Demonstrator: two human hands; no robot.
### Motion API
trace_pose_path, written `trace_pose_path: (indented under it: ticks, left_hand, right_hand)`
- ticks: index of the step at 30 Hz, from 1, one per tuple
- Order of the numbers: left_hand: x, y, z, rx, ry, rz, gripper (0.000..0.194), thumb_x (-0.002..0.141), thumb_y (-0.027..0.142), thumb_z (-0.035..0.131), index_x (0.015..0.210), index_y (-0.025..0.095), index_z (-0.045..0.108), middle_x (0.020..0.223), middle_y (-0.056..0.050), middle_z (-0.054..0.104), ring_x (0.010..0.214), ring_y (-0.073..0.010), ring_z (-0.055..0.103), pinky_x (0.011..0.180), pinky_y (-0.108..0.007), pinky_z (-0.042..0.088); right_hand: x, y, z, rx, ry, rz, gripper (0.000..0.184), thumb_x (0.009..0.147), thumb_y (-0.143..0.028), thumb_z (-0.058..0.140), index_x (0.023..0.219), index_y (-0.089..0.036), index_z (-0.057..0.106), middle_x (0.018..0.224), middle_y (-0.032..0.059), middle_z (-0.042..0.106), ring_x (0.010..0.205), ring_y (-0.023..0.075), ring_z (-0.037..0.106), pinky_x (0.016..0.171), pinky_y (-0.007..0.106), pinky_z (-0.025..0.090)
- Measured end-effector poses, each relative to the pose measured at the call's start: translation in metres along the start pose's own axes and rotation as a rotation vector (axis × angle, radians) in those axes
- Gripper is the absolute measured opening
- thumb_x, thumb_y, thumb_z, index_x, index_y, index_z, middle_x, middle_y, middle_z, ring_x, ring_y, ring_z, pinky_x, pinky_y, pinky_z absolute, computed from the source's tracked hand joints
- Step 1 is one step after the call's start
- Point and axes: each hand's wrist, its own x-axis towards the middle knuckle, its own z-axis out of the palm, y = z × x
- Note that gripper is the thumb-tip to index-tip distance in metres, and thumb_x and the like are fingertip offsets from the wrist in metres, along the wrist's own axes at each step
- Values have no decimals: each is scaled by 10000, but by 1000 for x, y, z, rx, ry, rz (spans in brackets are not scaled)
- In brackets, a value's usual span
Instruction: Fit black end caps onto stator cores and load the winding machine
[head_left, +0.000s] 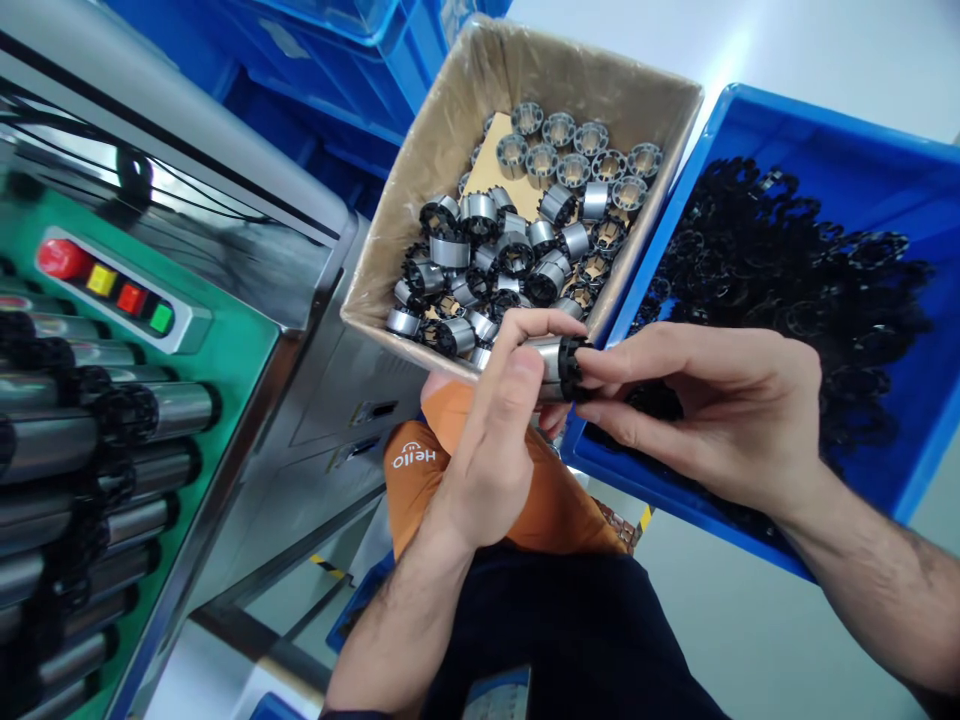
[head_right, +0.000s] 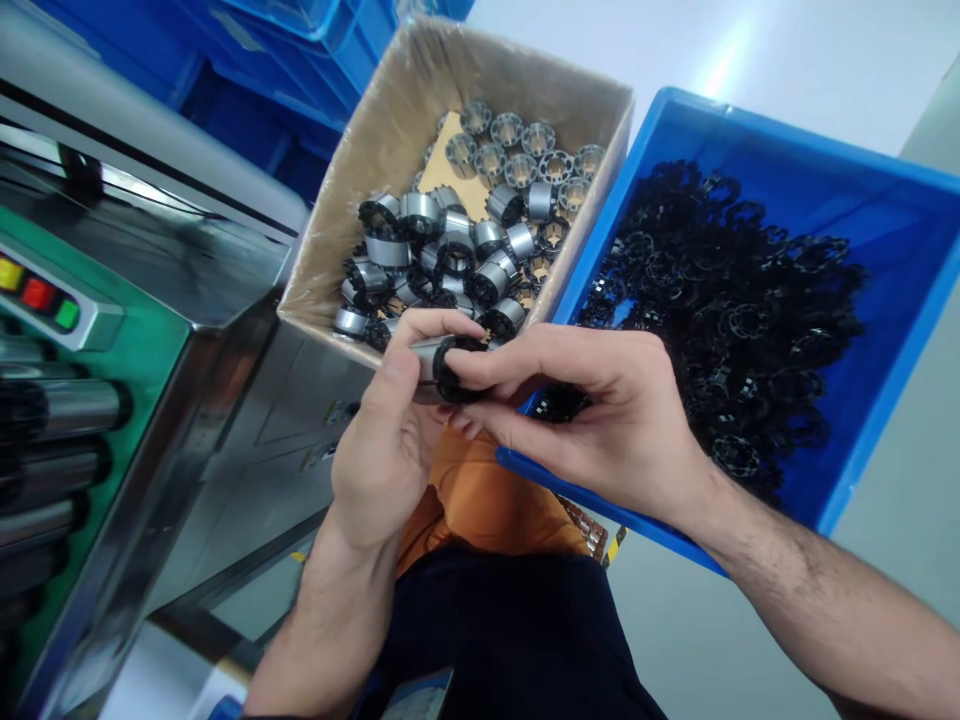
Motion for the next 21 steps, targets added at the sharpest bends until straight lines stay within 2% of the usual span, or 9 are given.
trace_pose_path:
  ticks: [3, 7, 9, 11, 13, 15, 16, 18, 21]
  left_hand:
    - [-3, -5, 4, 3, -10, 16, 436, 1294, 680, 591, 1445, 304, 751, 1080, -15, 713, 846, -171, 602, 809, -324, 568]
    - [-9, -11, 4, 79, -48, 157, 353, 1255, 574, 744, 1474, 297, 732, 1246, -23, 742, 1029, -167, 712, 935, -305, 626]
    - [-7, -9, -9, 243, -12, 226, 297, 1260, 510, 751, 1440, 277, 709, 1208, -18, 735, 998, -152, 714, 895, -286, 619]
    - [1, -5, -31, 533, 136, 354, 295, 1254, 463, 754, 1450, 258, 672, 1215, -28, 722, 1008, -162, 711, 912, -305, 615]
    - [15, -1, -59, 833, 280, 491, 297, 1266, 409, 682, 1502, 237, 626, 1288, -62, 709, 1118, -202, 723, 1021, -365, 623]
    - [32, 2, -85, 1053, 308, 566, 325, 1247, 314, 598, 1557, 216, 584, 1401, -114, 683, 1302, -268, 711, 1190, -469, 604]
    - [40, 2, -95, 1140, 302, 578, 351, 1212, 254, 585, 1560, 206, 581, 1435, -136, 669, 1376, -304, 689, 1258, -526, 577]
    - [49, 2, -105, 1286, 308, 565, 369, 1130, 169, 608, 1498, 190, 617, 1458, -173, 663, 1450, -367, 652, 1323, -621, 531]
    - [38, 5, -97, 1403, 337, 486, 327, 1127, 147, 617, 1449, 186, 658, 1583, -230, 658, 1573, -427, 617, 1364, -693, 499]
  right_hand:
    - [0, -1, 4, 21, 1, 19, 303, 983, -159, 1049, 1226, -331, 996, 1025, -12, 951, 864, 166, 896, 788, 289, 764]
    - [0, 0, 2, 6, -26, 66, 245, 944, -195, 1095, 1125, -327, 996, 971, -24, 938, 824, 161, 887, 769, 270, 745]
    - [3, 0, -7, -65, -70, 89, 274, 895, -251, 1144, 1111, -334, 997, 976, -21, 948, 815, 180, 896, 775, 285, 762]
    - [7, -1, -17, -136, -14, 118, 293, 879, -282, 1155, 1122, -337, 1001, 1014, -11, 960, 817, 197, 901, 790, 310, 784]
    - [11, -3, -25, -208, 138, 145, 241, 905, -260, 1122, 1104, -326, 1003, 1022, -4, 963, 812, 201, 899, 805, 319, 793]
    - [13, -3, -29, -281, 240, 157, 166, 938, -243, 1079, 1068, -312, 1002, 1005, -1, 960, 800, 194, 892, 792, 307, 783]
    - [13, -3, -29, -310, 245, 158, 133, 955, -251, 1060, 1060, -308, 1000, 996, -1, 958, 796, 190, 887, 779, 298, 771]
    - [13, 1, -28, -341, 181, 162, 72, 1001, -282, 1019, 1063, -309, 993, 1003, -2, 953, 804, 182, 875, 770, 290, 749]
    - [11, 9, -27, -362, 53, 153, 53, 1053, -296, 960, 1100, -311, 977, 1027, -5, 945, 836, 177, 862, 807, 302, 729]
